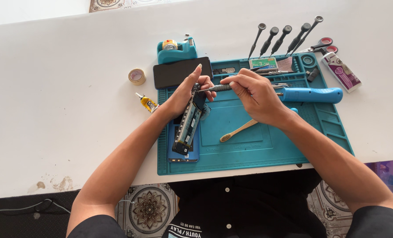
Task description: The person uses a toothbrush to clean the interior of a disassembled smartphone, then uses a screwdriver to remove screws from the device's internal frame. The person continues to unscrew and remove small metal brackets from the phone's interior.
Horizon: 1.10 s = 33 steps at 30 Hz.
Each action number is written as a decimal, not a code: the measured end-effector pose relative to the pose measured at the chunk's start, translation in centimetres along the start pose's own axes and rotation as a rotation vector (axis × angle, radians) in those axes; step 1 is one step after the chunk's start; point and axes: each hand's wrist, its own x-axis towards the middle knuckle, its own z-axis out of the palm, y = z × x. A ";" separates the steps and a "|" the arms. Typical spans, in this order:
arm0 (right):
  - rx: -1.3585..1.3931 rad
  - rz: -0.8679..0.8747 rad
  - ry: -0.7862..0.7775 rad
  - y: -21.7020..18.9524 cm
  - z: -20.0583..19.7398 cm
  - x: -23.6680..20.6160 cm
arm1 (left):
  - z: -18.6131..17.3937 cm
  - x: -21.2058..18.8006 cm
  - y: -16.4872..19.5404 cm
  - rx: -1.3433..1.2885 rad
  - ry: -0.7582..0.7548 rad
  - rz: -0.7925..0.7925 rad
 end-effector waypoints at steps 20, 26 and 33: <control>0.014 0.089 0.034 -1.5 -0.4 0.1 | 0.0 0.0 0.1 0.006 -0.023 0.043; -0.003 0.083 0.025 -1.0 -0.3 0.1 | 0.0 0.0 0.1 -0.012 -0.035 0.046; -0.016 0.073 -0.017 -0.4 0.0 0.0 | 0.0 0.0 0.1 -0.050 -0.025 0.029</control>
